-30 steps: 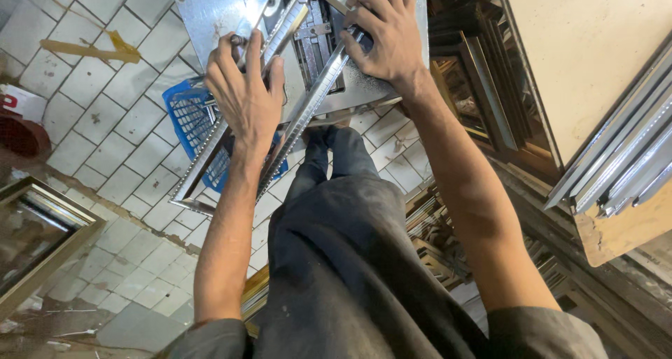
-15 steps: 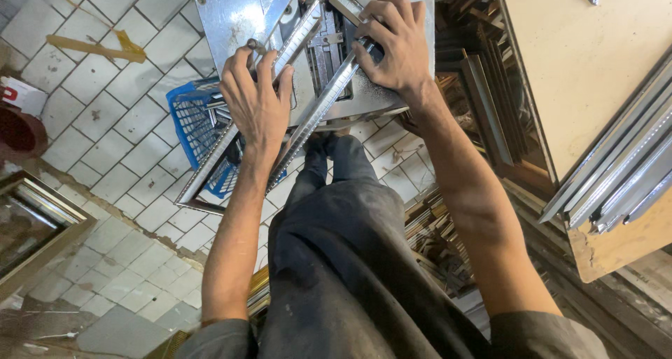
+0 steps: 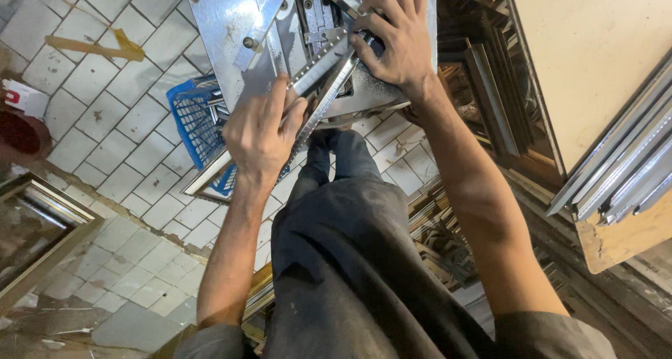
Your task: The person picks up mitered metal frame moulding pieces from the workbench, places pairs into a manual frame joining press, and operates the press to fasten the corners. They set completed rectangular frames on the bench, stack finished frames, and finally carry a basket of scrap offcuts across the workshop.
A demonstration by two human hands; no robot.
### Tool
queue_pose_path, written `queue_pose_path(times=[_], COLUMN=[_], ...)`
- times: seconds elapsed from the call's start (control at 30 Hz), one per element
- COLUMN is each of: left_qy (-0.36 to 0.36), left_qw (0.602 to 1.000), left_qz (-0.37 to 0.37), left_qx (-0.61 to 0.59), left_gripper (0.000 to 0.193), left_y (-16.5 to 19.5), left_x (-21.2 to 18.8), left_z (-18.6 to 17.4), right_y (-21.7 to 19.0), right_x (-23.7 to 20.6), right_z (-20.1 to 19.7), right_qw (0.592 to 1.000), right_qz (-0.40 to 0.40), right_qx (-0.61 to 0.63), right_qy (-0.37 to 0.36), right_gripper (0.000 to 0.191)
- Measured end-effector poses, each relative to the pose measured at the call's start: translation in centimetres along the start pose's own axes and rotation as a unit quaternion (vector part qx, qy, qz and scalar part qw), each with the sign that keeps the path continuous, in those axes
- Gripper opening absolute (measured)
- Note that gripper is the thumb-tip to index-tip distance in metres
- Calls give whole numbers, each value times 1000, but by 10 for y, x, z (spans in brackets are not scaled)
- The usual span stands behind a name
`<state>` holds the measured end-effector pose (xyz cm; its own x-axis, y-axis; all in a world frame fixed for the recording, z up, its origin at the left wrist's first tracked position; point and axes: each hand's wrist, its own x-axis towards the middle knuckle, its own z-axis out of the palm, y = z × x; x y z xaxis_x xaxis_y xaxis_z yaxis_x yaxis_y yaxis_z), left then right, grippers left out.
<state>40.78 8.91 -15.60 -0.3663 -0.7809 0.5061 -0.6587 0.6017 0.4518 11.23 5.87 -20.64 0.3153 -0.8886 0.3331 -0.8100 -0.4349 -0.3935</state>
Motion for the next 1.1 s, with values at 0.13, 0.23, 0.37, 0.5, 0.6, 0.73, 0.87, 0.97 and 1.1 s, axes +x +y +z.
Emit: queue_pose_path(times=[0.13, 0.23, 0.37, 0.5, 0.6, 0.73, 0.87, 0.97, 1.1], left_qy=[9, 5, -10, -111, -124, -84, -7, -28, -28], left_qw=[1000, 1000, 999, 985, 974, 985, 987, 987, 982], left_qz=[6, 7, -32, -103, -82, -96, -112, -140, -147], left_qx=[-18, -8, 4, 87, 170, 112, 112, 70, 112], left_gripper=[40, 42, 44, 56, 58, 54, 40, 39, 36], left_y=[13, 18, 10, -9, -14, -18, -30, -33, -31], left_x=[4, 3, -6, -18, -27, -12, 26, 40, 38], left_z=[-21, -26, -14, 14, 28, 38, 55, 63, 64], right_y=[1, 3, 8, 10, 7, 0, -2, -3, -8], right_x=[-1, -2, -4, -5, -5, 0, 9, 12, 7], right_z=[1, 3, 7, 10, 11, 2, -11, -13, -2], right_qw=[1000, 1000, 999, 999, 1000, 1000, 998, 995, 993], right_qz=[1, 5, -20, -20, -11, -2, -49, -87, -31], right_qx=[-3, -7, -32, -30, -21, -11, 12, -16, -117], right_qy=[-1, -3, 10, 11, 13, -1, -25, -44, -7], right_gripper=[19, 23, 20, 19, 16, 20, 52, 62, 34])
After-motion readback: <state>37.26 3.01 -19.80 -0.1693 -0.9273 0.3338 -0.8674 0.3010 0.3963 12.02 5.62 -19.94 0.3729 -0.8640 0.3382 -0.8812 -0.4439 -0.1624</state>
